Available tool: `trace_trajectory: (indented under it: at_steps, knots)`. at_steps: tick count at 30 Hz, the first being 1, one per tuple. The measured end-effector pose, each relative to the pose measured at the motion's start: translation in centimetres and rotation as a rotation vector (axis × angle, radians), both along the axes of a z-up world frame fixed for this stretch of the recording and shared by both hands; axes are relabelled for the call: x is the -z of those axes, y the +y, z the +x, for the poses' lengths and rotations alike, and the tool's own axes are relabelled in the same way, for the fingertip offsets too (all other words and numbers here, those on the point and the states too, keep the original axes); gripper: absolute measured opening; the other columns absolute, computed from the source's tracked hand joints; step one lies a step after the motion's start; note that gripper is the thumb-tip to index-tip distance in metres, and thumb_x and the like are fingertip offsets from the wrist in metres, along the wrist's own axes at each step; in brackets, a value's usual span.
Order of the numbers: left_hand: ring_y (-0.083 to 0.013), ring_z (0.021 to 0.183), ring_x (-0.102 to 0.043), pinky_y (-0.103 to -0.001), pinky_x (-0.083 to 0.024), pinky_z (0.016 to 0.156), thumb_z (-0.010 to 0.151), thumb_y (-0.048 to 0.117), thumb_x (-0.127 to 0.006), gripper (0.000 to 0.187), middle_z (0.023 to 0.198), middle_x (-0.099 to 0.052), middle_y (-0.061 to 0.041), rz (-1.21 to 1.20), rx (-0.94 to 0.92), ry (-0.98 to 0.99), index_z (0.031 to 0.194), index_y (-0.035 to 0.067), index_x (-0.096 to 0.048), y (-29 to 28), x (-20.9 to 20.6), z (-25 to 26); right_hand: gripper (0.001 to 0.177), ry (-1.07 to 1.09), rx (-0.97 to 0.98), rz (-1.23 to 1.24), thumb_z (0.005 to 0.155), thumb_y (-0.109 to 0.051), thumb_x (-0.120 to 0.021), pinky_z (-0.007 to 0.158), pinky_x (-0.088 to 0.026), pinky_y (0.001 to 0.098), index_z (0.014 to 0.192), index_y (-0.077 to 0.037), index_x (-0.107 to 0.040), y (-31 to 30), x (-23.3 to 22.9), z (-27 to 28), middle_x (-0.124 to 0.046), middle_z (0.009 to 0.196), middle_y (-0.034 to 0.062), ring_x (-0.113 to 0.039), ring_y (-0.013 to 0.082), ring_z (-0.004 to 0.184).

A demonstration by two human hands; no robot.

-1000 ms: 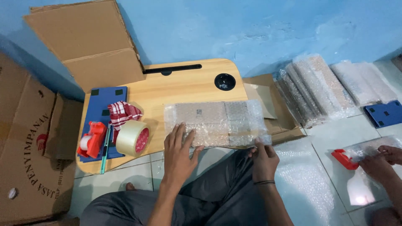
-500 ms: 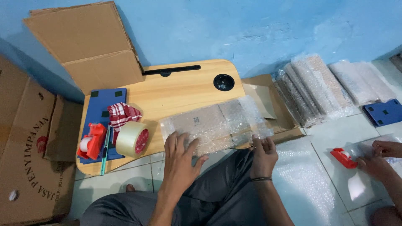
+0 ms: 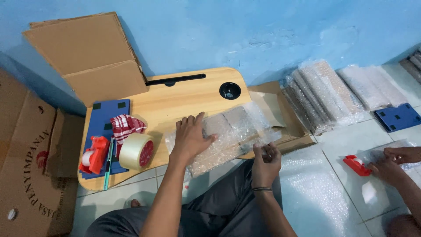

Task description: Wrapping a small box in bubble wrap, securing it with tape, and cleaning a small mirror with a cloth.

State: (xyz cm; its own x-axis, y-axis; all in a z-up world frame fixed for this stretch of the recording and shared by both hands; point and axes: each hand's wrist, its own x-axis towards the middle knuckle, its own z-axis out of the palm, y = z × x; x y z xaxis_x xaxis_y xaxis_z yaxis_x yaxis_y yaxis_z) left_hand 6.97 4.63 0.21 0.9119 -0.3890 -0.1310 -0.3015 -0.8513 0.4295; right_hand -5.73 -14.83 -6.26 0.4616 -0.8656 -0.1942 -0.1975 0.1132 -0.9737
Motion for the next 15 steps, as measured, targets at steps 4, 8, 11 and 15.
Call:
trace_trajectory:
  at_steps: [4, 8, 11, 15]
  knots:
    - [-0.0434, 0.135, -0.051, -0.056, -0.033, 0.117, 0.072, 0.061, -0.08, 0.105, 0.137, -0.058, -0.025, -0.023, -0.047, 0.118, 0.153, 0.007, -0.044, 0.4, -1.1, 0.2, 0.068, -0.019, -0.041, -0.068, 0.09, -0.018, -0.083, 0.091, -0.048, 0.0376, 0.147, -0.005, -0.049, -0.9, 0.4, 0.5, -0.065, 0.12, 0.0071, -0.059, 0.0183, 0.104]
    - [-0.0502, 0.128, -0.057, -0.059, -0.045, 0.111, 0.058, 0.046, -0.094, 0.101, 0.131, -0.056, -0.022, -0.238, -0.122, 0.261, 0.143, 0.007, -0.057, 1.1, -2.8, -0.9, 0.065, -0.218, -0.077, -0.077, 0.091, -0.009, -0.077, 0.094, -0.044, 0.0419, 0.146, -0.002, -0.043, -1.2, -0.7, 0.4, -0.061, 0.123, 0.0104, -0.057, 0.0218, 0.112]
    - [-0.0511, 0.125, -0.059, -0.058, -0.047, 0.11, 0.054, 0.045, -0.095, 0.095, 0.126, -0.056, -0.02, -0.337, -0.139, 0.276, 0.134, 0.006, -0.062, 1.9, -4.3, -2.7, 0.055, -0.439, -0.124, -0.068, 0.095, -0.001, -0.072, 0.099, -0.051, 0.0477, 0.143, 0.0, -0.044, -0.9, -2.7, 0.0, -0.058, 0.128, 0.0146, -0.06, 0.027, 0.121]
    - [-0.0519, 0.122, -0.061, -0.06, -0.048, 0.104, 0.061, 0.045, -0.094, 0.082, 0.118, -0.065, -0.026, -0.589, -0.143, 0.244, 0.123, 0.001, -0.063, 2.9, -5.9, -6.3, 0.046, -0.651, -0.195, -0.181, 0.094, 0.0, -0.072, 0.103, -0.057, 0.0434, 0.135, 0.001, -0.05, 0.2, -6.3, -0.5, -0.06, 0.127, 0.0147, -0.063, 0.0253, 0.12]
